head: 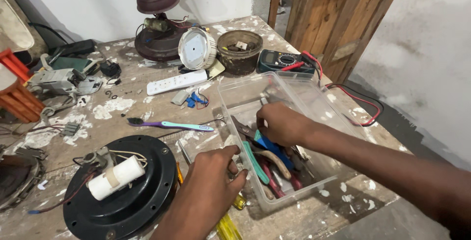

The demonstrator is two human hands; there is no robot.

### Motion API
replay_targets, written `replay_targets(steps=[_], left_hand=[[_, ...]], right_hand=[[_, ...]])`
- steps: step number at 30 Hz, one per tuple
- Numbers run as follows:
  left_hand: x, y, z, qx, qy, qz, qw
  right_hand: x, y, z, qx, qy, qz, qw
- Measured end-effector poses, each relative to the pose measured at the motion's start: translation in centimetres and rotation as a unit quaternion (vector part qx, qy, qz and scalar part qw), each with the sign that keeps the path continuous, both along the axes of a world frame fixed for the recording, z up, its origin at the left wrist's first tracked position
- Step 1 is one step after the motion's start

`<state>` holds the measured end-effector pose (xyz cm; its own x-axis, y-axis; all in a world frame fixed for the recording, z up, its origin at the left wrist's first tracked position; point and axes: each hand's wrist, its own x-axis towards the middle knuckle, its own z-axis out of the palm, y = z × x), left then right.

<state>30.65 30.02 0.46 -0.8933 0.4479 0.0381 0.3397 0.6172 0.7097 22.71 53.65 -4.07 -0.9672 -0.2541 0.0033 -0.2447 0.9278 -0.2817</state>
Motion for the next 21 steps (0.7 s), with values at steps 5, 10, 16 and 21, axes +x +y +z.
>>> replay_targets(steps=[5, 10, 16, 21], left_hand=[[0.0, 0.0, -0.3, -0.025, 0.001, -0.009, 1.0], [-0.2, -0.1, -1.0, -0.015, -0.011, -0.003, 1.0], [-1.0, -0.4, -2.1, 0.006, 0.01, -0.014, 1.0], [-1.1, -1.0, -2.7, 0.03, 0.043, -0.026, 0.998]], right_hand=[[-2.2, 0.3, -0.3, -0.006, -0.085, -0.026, 0.996], [-2.9, -0.3, 0.4, -0.049, -0.087, 0.035, 0.994], [-3.4, -0.9, 1.1, 0.014, -0.106, 0.094, 0.99], [-3.5, -2.1, 1.5, 0.094, -0.085, 0.091, 0.988]])
